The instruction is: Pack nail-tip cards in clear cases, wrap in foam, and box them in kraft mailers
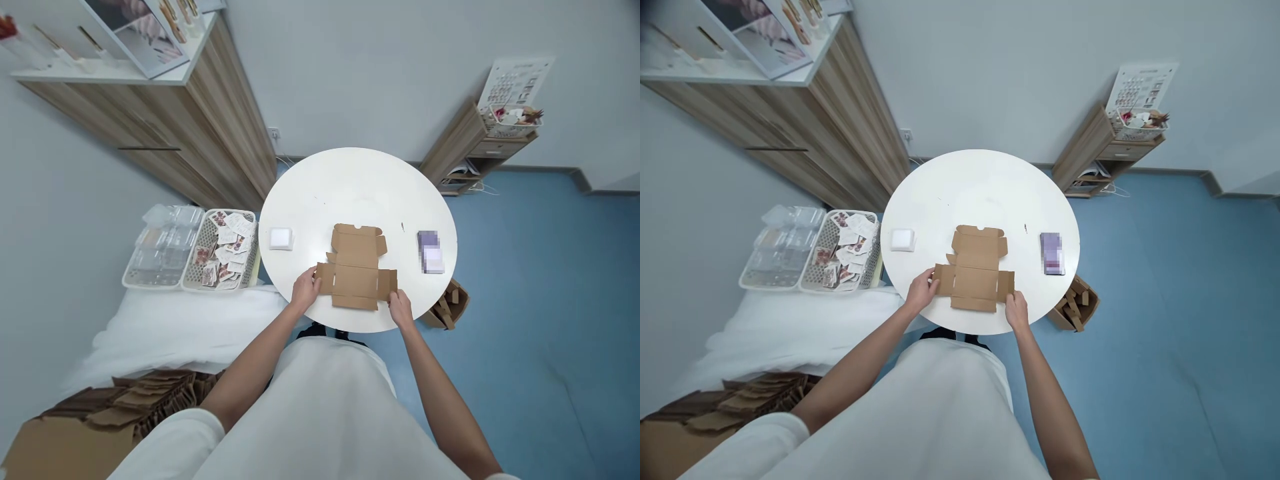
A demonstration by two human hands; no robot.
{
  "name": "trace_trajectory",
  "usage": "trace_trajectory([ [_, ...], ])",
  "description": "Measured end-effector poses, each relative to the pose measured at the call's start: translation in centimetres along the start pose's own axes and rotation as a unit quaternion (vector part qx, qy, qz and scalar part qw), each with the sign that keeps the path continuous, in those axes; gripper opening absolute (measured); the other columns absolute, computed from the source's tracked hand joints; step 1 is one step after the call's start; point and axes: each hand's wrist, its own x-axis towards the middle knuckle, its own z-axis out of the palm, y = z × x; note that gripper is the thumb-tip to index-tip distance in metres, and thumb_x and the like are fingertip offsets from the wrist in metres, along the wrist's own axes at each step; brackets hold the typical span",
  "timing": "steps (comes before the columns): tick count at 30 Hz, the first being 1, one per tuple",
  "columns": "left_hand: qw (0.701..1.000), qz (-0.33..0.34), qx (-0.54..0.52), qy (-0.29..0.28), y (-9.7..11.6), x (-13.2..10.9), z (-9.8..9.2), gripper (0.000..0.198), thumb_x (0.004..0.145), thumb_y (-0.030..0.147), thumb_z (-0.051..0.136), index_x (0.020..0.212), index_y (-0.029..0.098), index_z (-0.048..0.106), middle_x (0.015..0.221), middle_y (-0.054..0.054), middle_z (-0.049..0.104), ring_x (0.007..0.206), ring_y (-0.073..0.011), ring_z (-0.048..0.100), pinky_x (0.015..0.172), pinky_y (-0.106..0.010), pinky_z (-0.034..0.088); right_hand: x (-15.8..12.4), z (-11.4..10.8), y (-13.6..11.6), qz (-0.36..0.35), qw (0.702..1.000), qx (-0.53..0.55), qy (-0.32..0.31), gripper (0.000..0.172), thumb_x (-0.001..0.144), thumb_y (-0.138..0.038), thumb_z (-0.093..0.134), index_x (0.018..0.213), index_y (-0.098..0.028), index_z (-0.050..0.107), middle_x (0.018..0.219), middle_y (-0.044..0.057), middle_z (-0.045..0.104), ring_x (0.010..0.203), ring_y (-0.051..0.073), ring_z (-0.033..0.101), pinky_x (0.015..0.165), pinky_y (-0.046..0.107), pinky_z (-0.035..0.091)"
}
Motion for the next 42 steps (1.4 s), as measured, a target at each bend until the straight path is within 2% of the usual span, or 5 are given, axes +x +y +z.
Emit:
trace_trajectory([
  [11, 0.996, -0.021, -0.07, -0.059, -3.2, 1.7, 1.2, 0.038, 0.08, 0.029, 0.048, 0.115, 0.017, 0.046, 0.099, -0.007, 0.06, 0.067, -0.0135, 0.059, 0.069, -0.029, 0.046, 0.1, 2.6, -0.1, -0.004, 1.0, -0.009, 0.009, 0.04, 0.074, -0.04, 0.041, 0.104, -0.016, 0.054, 0.093, 0.007, 0.059, 0.078, 0.019, 0.053, 0.072, 0.032, 0.041],
  [17, 0.998, 0.021, 0.041, 0.041, -2.3, 0.3, 0.9, 0.061, 0.074, 0.04, 0.055, 0.127, 0.017, 0.035, 0.13, -0.016, 0.036, 0.118, -0.0278, 0.039, 0.091, -0.041, 0.037, 1.5, 1.6, 0.1, -0.032, 0.999, -0.025, 0.027, 0.066, 0.065, -0.048, 0.057, 0.122, -0.018, 0.043, 0.112, 0.011, 0.052, 0.098, 0.024, 0.051, 0.081, 0.036, 0.042],
  [20, 0.991, 0.073, 0.108, 0.025, -0.7, -0.9, 1.5, 0.068, 0.068, 0.048, 0.06, 0.126, 0.02, 0.037, 0.136, -0.014, 0.031, 0.126, -0.0309, 0.027, 0.097, -0.044, 0.029, 3.7, 0.3, -0.7, -0.063, 0.997, -0.025, 0.035, 0.071, 0.063, -0.051, 0.059, 0.125, -0.019, 0.041, 0.121, 0.014, 0.046, 0.109, 0.027, 0.046, 0.088, 0.038, 0.039],
  [30, 0.949, 0.123, 0.256, -0.135, 2.0, -1.7, 4.7, 0.082, 0.059, 0.039, 0.069, 0.13, 0.021, 0.031, 0.141, -0.015, 0.025, 0.13, -0.0315, 0.019, 0.1, -0.05, 0.016, 13.2, 0.3, -4.1, -0.029, 0.994, -0.016, -0.1, 0.068, 0.066, -0.049, 0.059, 0.122, -0.015, 0.045, 0.113, 0.014, 0.057, 0.106, 0.024, 0.051, 0.087, 0.037, 0.038],
  [42, 0.958, 0.109, 0.237, -0.119, 2.4, -1.5, 5.9, 0.06, 0.068, 0.013, 0.048, 0.127, 0.019, 0.034, 0.138, -0.014, 0.031, 0.123, -0.0273, 0.033, 0.099, -0.047, 0.022, 15.5, 2.7, -4.9, -0.043, 0.994, -0.011, -0.101, 0.029, 0.069, -0.022, 0.048, 0.093, -0.015, 0.06, 0.083, 0.006, 0.066, 0.075, 0.017, 0.057, 0.069, 0.029, 0.041],
])
